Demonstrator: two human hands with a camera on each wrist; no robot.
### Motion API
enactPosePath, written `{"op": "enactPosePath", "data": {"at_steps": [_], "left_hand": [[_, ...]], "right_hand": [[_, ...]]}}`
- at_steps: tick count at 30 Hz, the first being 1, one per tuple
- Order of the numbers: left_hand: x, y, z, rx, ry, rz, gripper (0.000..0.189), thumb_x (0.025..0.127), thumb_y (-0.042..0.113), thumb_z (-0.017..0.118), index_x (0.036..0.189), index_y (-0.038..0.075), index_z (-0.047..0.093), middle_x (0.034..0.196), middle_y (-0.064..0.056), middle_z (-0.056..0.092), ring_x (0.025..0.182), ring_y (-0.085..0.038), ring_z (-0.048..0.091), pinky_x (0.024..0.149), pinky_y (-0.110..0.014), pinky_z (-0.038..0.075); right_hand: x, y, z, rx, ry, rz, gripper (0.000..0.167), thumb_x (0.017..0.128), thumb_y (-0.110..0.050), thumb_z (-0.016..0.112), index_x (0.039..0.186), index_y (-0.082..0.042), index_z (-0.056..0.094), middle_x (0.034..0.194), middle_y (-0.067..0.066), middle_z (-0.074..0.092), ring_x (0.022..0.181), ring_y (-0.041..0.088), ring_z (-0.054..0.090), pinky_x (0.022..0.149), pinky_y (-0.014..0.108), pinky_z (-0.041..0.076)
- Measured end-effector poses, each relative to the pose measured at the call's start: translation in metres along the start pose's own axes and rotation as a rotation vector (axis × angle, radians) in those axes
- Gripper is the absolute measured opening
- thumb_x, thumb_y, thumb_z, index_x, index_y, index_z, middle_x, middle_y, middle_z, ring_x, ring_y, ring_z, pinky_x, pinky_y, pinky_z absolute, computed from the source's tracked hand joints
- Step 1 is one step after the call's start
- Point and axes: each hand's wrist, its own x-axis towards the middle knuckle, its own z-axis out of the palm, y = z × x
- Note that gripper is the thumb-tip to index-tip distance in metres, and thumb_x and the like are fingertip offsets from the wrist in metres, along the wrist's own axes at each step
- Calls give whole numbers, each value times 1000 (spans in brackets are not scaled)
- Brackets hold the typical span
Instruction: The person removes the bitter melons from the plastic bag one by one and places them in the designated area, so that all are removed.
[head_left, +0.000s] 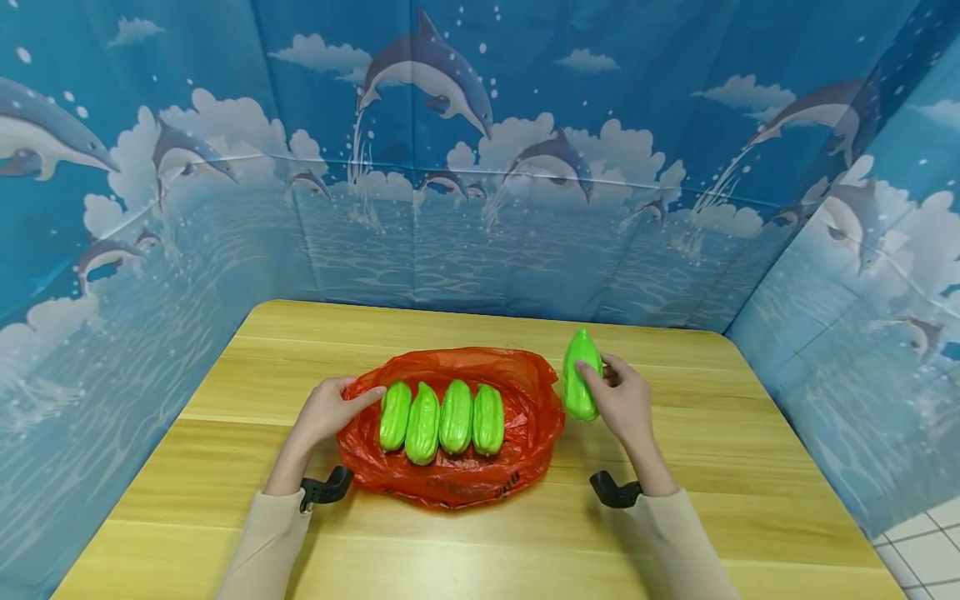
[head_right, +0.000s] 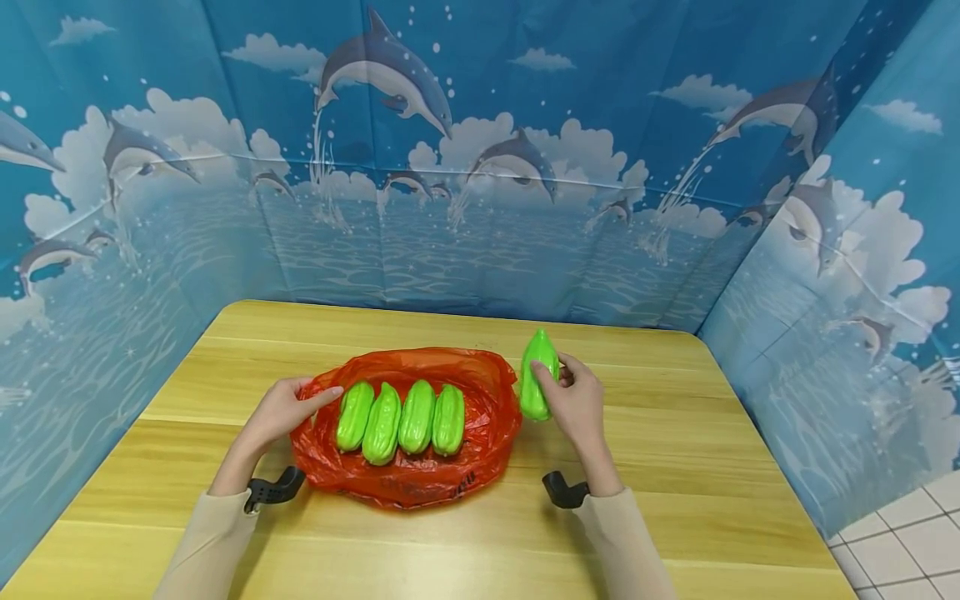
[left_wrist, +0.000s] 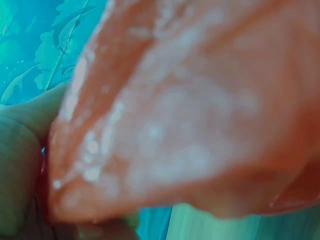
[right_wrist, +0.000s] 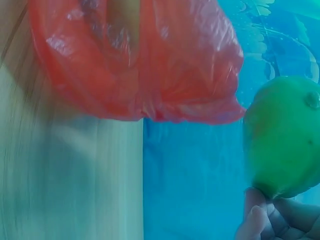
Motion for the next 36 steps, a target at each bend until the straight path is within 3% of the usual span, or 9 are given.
{"op": "enactPosePath", "data": {"at_steps": [23,36], "left_hand": [[0,0,0,6,6,9,46,86,49,66,75,5,58,56,-3,53,51,-19,56,50,-29,46],[-1,1,-2,15,3,7,45,86,48,66,76,4,58,56,-3,52,51,-20,56,52,-30,47]], "right_hand": [[8,25,-3,-126,-69,90,62,86,-48,65,125,1,56,89,14,61,72,22,57,58,28,48],[10,37,1,-161,-79,115,63,83,-49,69,118,1,55,86,16,59,67,23,57,52,28,48]]}}
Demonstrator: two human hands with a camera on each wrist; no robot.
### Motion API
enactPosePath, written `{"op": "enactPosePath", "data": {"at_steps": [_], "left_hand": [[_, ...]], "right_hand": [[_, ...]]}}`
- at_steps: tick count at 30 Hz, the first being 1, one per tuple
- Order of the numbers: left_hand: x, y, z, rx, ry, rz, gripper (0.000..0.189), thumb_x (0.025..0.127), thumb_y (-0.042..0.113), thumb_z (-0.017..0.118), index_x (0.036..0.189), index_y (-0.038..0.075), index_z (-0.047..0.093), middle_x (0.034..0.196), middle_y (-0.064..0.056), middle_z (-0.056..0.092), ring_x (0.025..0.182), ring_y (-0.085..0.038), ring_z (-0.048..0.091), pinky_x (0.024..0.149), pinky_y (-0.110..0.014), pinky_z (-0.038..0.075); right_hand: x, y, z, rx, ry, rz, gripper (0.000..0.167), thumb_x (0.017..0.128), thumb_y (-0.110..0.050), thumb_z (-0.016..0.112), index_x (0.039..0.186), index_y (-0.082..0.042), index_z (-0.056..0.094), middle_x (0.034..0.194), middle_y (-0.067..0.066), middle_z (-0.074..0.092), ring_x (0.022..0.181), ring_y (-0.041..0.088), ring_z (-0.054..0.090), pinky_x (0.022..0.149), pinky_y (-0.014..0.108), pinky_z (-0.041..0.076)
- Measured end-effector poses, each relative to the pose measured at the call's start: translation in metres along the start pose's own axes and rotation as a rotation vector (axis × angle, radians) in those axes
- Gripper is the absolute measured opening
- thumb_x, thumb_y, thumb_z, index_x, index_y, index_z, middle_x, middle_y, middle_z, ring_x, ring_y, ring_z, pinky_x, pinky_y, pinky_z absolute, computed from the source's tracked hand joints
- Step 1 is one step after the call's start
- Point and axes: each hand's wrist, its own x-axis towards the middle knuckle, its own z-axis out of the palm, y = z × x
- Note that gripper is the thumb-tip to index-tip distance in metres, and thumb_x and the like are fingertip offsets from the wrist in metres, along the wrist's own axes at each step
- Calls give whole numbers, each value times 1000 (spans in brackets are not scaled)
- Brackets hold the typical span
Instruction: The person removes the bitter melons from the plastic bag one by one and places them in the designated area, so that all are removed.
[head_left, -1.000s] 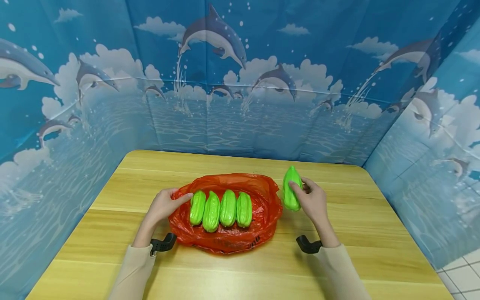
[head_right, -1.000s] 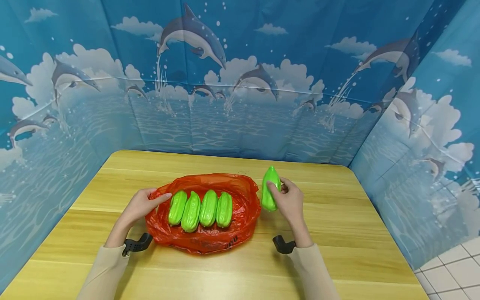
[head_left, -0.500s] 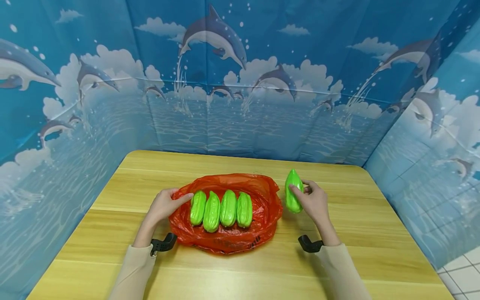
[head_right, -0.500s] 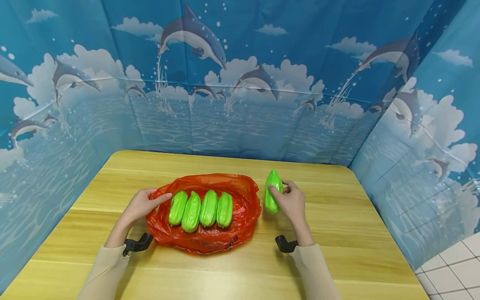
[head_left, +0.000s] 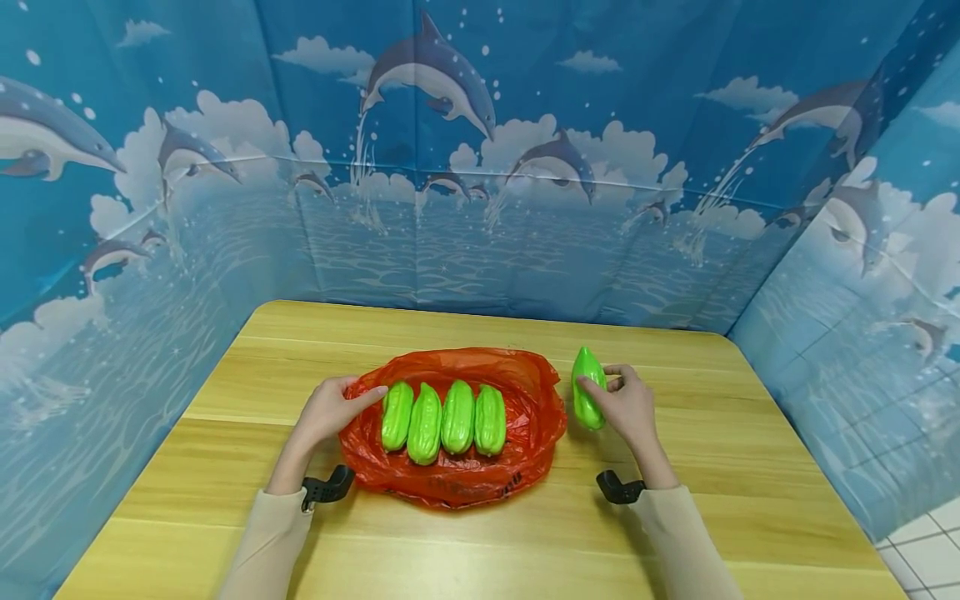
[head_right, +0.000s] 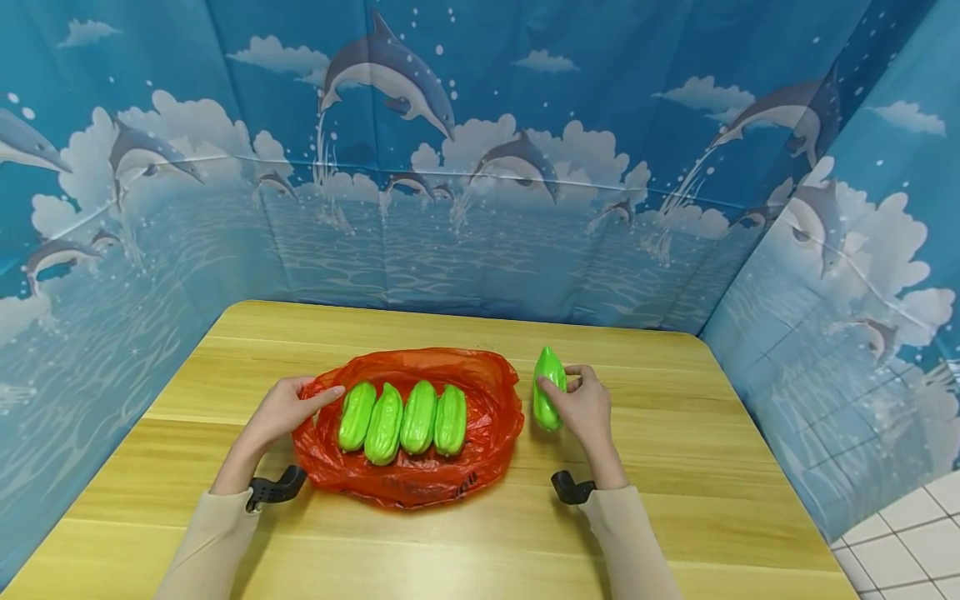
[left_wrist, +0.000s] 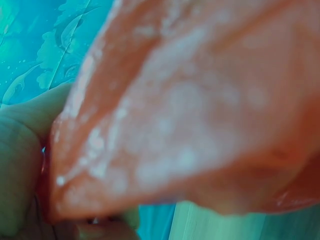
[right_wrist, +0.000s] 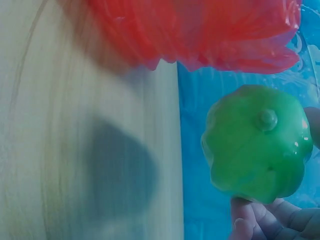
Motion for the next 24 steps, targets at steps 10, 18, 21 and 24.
{"op": "enactPosePath", "data": {"at_steps": [10,18,21,24], "left_hand": [[0,-1,-1,-2,0,4,45,87,47,66,77,4,59,58,-4,55,52,-20,58,53,-31,48],[0,0,-1,1,-5,5,45,87,47,66,78,4,59,59,-4,56,53,-20,59,53,-31,49],[0,-1,-1,3,-6,4,45,86,48,66,79,4,60,59,-4,57,53,-20,59,53,-31,49],[0,-1,0,8,-4,4,44,87,47,66,78,4,59,59,-4,56,53,-20,59,53,-31,49]], "right_hand": [[1,5,2,-38,-36,9,69,83,-51,68,121,4,52,91,18,57,72,25,57,53,29,48],[1,11,4,-78,-63,10,71,84,-52,66,123,5,51,95,20,58,76,27,58,55,31,47],[1,13,6,-90,-69,11,71,84,-53,65,123,5,51,95,20,59,74,26,57,54,32,46],[2,14,6,-98,-78,12,71,84,-53,65,123,5,51,94,20,59,72,25,57,54,32,46]]}}
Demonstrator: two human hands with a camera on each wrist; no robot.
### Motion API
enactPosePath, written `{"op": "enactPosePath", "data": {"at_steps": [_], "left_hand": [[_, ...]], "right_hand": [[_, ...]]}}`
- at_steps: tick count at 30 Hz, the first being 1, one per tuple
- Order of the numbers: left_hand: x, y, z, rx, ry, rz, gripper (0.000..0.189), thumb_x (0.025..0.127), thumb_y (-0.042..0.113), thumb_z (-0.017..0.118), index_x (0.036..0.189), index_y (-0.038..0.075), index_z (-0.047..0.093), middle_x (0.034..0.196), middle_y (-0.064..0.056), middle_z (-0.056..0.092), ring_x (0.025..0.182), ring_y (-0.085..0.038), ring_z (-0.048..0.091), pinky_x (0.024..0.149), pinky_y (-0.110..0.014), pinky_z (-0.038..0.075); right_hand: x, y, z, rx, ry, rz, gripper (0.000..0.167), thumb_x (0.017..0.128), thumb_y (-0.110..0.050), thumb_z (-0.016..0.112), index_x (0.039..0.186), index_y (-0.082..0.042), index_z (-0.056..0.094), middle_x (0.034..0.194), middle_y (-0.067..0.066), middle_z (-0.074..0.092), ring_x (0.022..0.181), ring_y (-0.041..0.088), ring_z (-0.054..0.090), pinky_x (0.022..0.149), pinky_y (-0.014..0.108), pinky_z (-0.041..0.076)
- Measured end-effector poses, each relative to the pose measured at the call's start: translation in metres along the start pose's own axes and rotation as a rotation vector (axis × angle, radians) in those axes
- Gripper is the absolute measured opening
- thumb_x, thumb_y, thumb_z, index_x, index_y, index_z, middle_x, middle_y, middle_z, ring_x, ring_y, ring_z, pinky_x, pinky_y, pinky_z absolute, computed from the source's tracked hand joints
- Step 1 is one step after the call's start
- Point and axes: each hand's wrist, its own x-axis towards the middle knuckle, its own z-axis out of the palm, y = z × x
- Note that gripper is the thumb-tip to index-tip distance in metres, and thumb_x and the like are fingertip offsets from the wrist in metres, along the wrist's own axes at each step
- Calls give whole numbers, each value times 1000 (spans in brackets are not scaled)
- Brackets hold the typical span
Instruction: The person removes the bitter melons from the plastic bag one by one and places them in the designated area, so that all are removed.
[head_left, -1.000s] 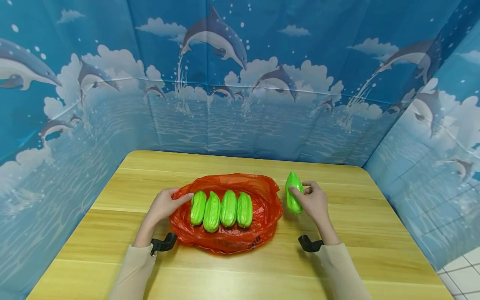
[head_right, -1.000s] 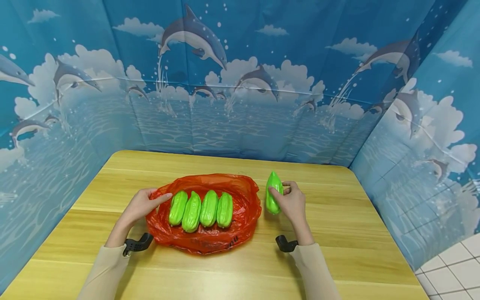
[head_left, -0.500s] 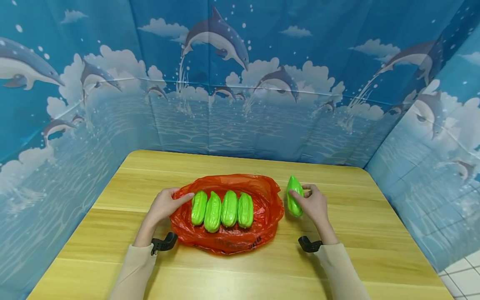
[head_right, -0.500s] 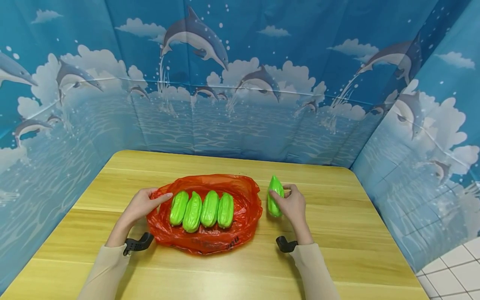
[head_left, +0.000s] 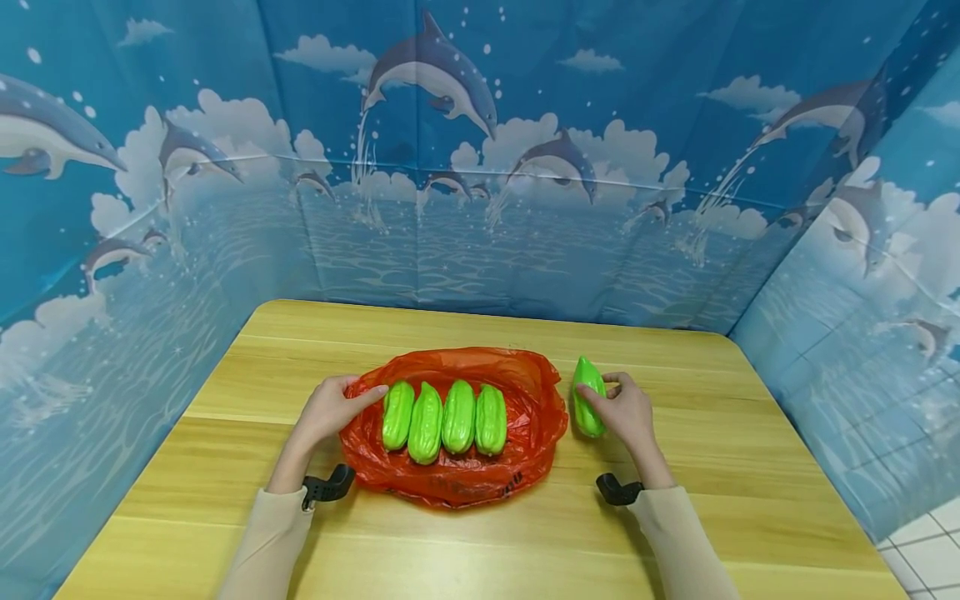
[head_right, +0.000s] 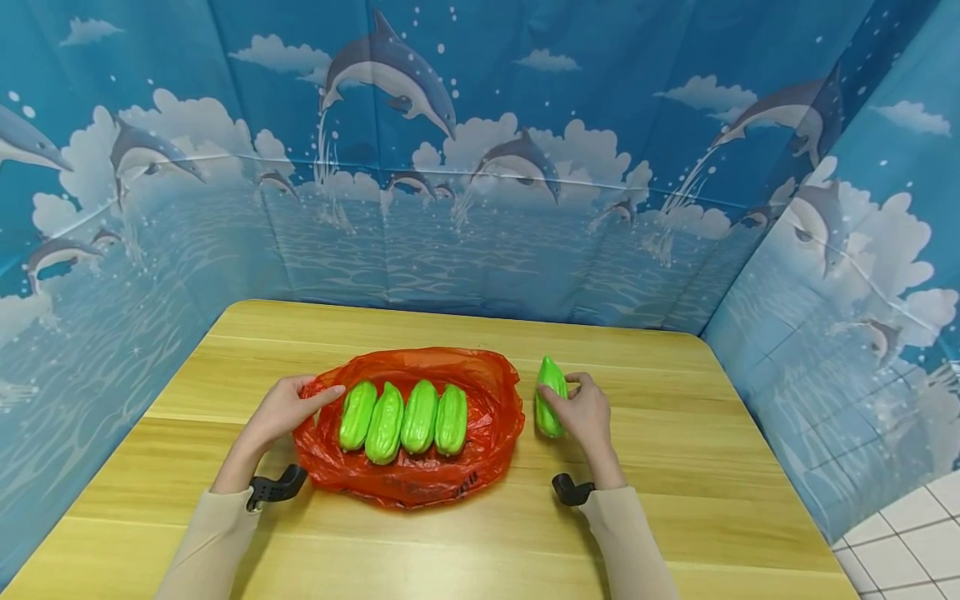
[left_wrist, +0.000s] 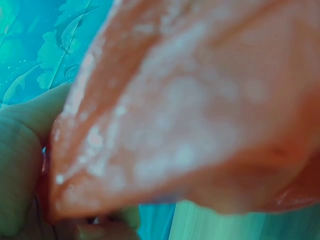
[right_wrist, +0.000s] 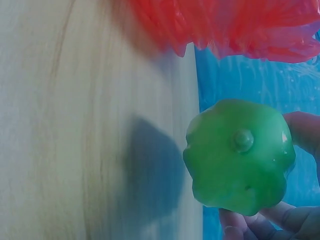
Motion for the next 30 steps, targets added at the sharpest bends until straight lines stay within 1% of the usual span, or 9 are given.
{"op": "enactPosePath", "data": {"at_steps": [11,20,30], "left_hand": [[0,1,1,1,3,-4,43,87,46,66,77,4,59,58,-4,55,51,-19,58,52,-30,48],[1,0,2,-8,2,-3,43,88,44,66,75,4,56,56,-3,52,50,-19,56,51,-30,46],[2,-1,1,-17,-1,-17,47,85,50,66,78,4,58,58,-4,56,52,-19,58,52,-31,48]], "right_hand": [[0,3,2,-20,-30,-4,68,84,-50,66,121,6,52,95,21,60,74,27,58,57,32,45],[-1,4,2,-26,-64,5,68,85,-48,67,123,7,51,100,25,60,83,31,59,61,35,47],[0,4,4,-36,-78,2,69,85,-48,67,123,8,51,102,25,60,86,33,59,66,40,48]]}}
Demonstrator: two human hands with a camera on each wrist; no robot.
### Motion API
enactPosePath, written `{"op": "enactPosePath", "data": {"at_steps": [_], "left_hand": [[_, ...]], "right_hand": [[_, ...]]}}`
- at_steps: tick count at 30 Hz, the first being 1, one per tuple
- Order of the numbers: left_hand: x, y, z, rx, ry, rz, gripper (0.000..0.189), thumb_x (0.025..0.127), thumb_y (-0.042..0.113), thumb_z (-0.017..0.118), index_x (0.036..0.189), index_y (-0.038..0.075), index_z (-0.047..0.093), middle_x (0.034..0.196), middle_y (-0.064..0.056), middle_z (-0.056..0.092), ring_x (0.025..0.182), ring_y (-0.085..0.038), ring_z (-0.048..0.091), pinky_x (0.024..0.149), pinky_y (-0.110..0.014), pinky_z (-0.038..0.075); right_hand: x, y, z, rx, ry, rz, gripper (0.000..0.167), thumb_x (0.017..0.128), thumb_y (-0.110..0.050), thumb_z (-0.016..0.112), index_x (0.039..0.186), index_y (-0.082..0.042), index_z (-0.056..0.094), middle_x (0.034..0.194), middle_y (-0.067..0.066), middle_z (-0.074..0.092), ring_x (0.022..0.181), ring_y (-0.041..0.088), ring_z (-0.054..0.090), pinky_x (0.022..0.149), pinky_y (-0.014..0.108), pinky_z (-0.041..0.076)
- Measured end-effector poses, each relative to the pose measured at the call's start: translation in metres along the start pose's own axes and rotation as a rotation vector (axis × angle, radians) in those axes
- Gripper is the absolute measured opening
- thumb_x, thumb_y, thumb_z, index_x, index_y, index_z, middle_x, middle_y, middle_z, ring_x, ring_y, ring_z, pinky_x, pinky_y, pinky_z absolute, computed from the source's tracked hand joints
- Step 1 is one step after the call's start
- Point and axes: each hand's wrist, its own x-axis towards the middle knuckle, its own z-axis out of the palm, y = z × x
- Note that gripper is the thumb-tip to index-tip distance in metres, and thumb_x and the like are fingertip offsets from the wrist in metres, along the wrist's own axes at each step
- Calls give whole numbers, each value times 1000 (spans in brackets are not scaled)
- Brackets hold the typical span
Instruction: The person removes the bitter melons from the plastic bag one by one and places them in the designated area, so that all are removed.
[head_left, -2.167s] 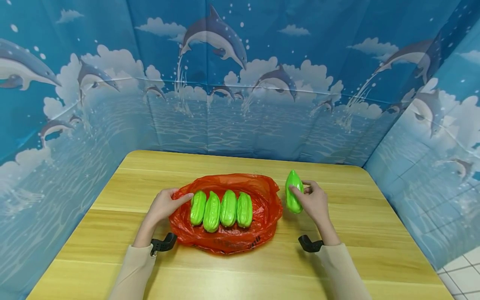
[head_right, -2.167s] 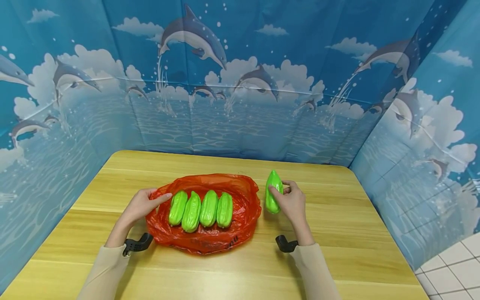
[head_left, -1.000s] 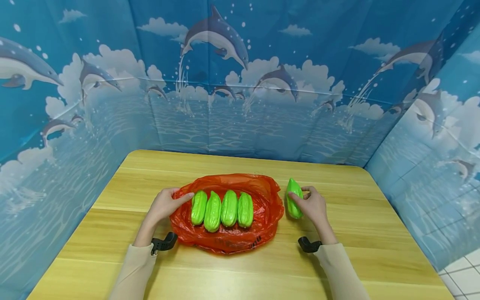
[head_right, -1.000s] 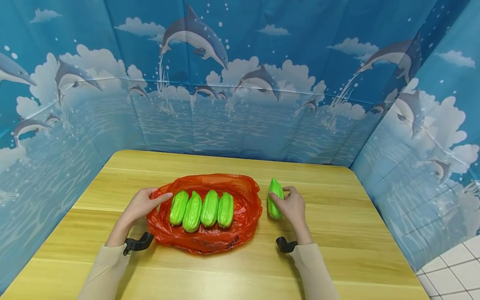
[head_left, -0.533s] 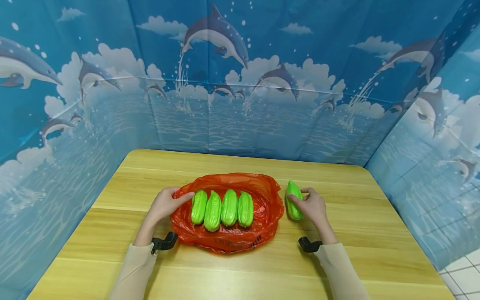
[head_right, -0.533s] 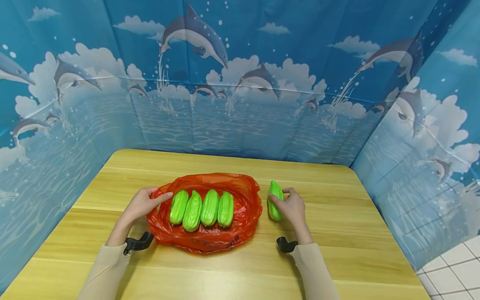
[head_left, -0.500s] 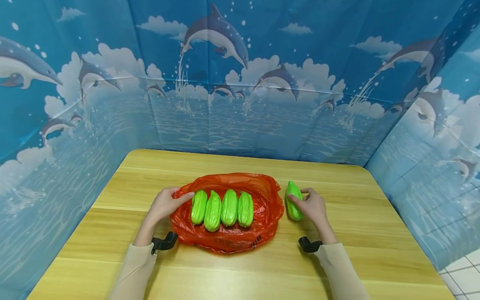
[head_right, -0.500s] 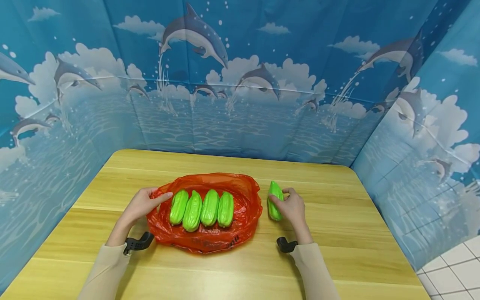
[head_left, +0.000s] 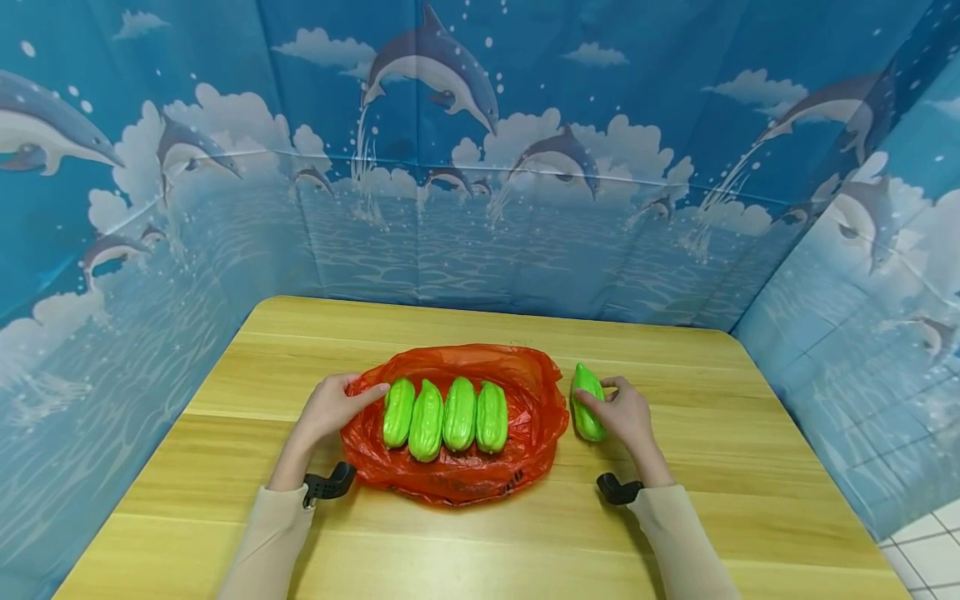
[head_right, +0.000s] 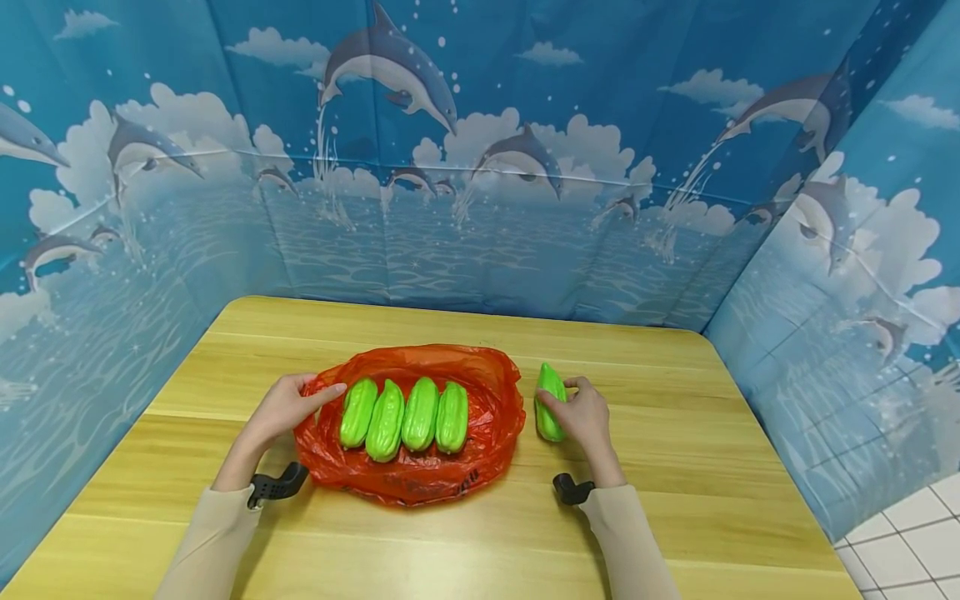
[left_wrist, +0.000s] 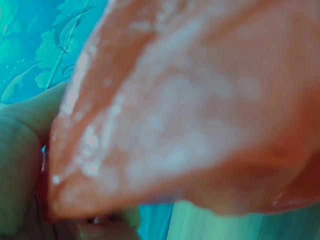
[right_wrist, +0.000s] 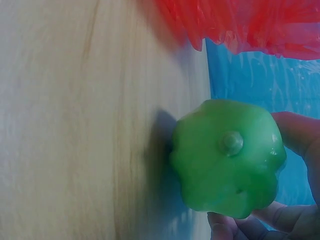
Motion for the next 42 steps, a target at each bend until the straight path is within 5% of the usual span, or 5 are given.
{"op": "enactPosePath", "data": {"at_steps": [42], "left_hand": [[0,0,-2,0,1,14,44,86,47,67,79,4,61,59,-5,57,52,-19,59,51,-30,48]], "right_hand": [[-2,2,0,-37,-14,-13,72,90,-51,58,124,11,49,102,27,60,86,34,58,67,43,48]]}}
